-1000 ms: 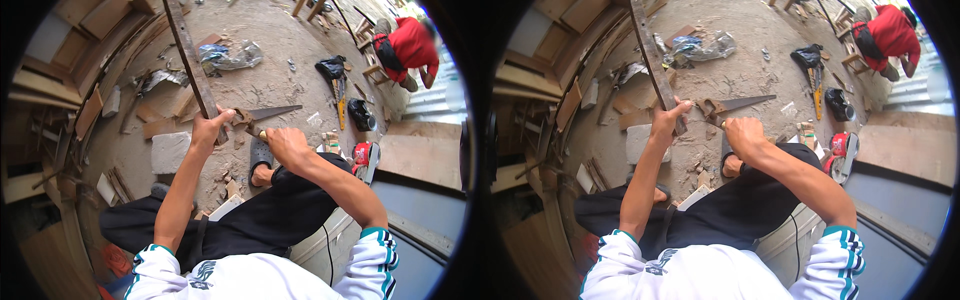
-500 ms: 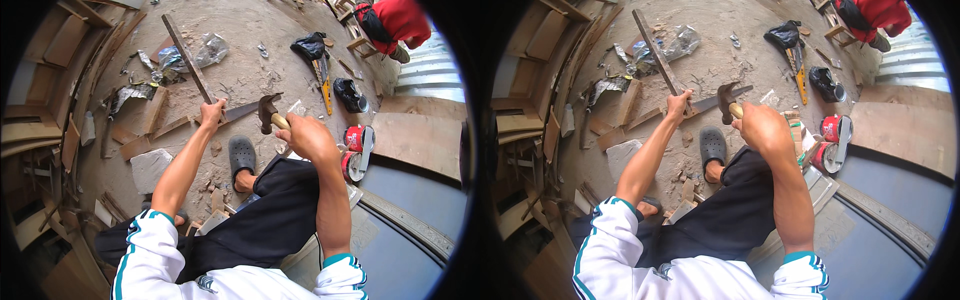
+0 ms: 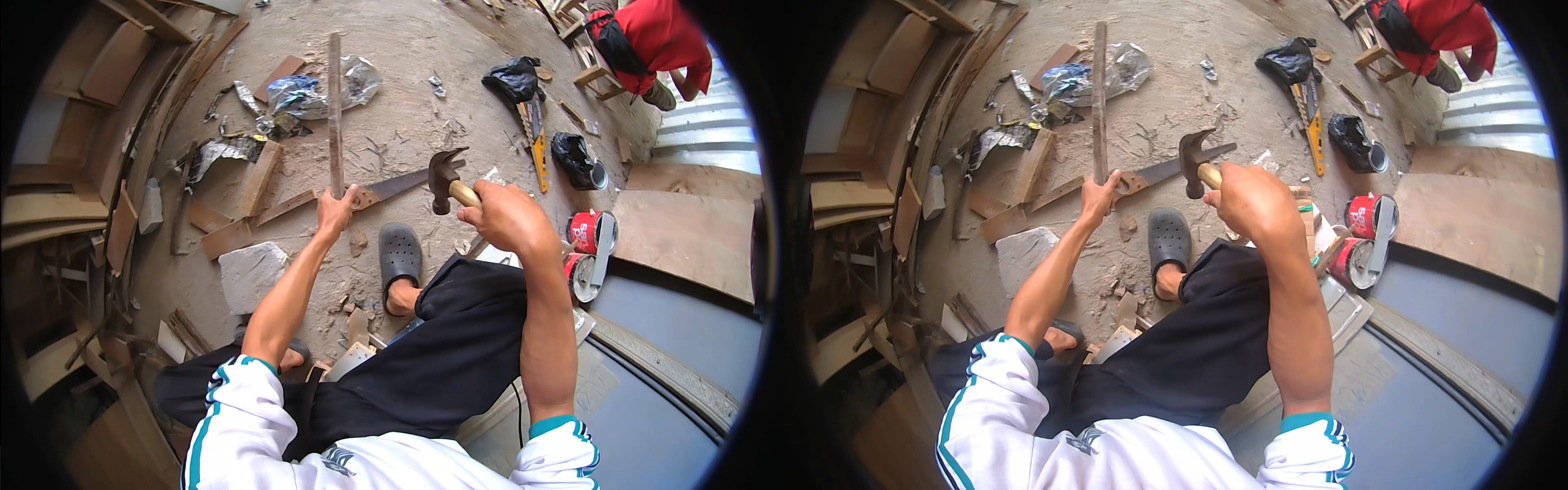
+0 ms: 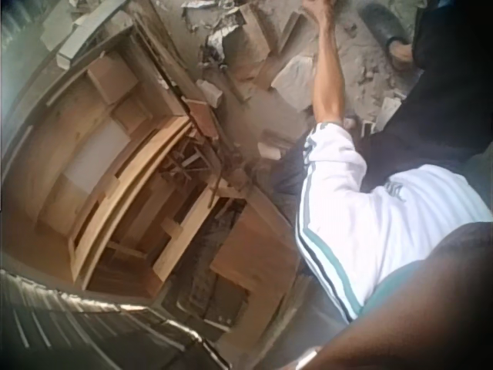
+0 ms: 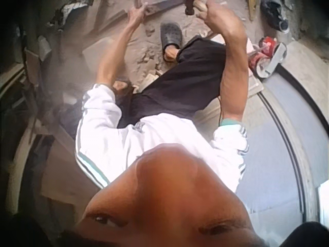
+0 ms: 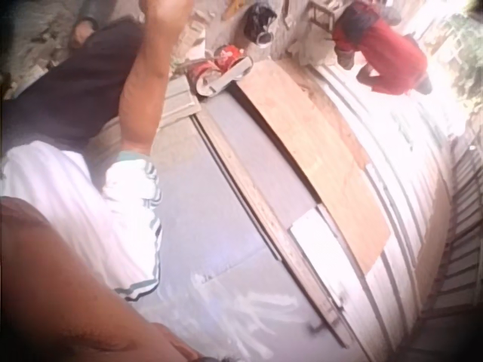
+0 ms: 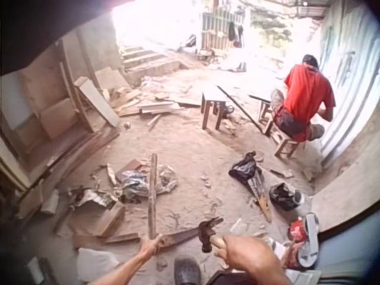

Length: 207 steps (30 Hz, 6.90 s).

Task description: The person sits on the floor and repeatedly hammers a long, thin piece of wood placed on a concrete block. The person holds the wood with one hand and strikes it with a hammer in the other hand, occasionally repositioning the wood.

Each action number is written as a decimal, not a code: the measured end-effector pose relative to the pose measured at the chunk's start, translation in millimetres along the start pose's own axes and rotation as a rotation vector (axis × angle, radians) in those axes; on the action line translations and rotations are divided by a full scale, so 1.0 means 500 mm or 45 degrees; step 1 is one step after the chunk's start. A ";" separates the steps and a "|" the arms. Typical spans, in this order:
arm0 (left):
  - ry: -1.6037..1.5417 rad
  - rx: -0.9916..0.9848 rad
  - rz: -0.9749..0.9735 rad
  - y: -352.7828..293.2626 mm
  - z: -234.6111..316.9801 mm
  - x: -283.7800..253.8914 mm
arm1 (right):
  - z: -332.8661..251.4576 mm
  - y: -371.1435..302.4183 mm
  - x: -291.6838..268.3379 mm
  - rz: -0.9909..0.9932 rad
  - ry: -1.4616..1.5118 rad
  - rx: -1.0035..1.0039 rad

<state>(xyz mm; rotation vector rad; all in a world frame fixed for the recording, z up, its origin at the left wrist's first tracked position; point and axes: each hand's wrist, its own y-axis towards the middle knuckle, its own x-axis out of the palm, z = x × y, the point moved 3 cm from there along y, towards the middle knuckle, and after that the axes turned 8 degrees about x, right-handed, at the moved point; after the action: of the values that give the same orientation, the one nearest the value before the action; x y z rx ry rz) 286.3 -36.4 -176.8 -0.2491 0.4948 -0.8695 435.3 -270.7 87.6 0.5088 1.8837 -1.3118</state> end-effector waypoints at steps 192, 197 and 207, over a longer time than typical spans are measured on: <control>1.237 0.442 -0.082 -0.237 -0.392 -0.454 | -0.230 0.162 0.592 -0.350 0.780 0.208; 0.898 0.289 -0.181 -0.283 -0.354 -0.489 | -0.257 0.091 0.530 -0.406 0.857 0.157; -0.012 0.194 0.059 -0.376 -0.091 -0.528 | -0.387 -0.167 0.290 -0.634 0.111 -0.345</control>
<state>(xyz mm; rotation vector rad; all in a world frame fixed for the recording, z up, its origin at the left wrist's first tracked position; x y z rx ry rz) -5.9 51.3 -57.5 -0.1021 0.4220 -0.8558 216.6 -141.1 59.5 -0.0527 2.3117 -1.3179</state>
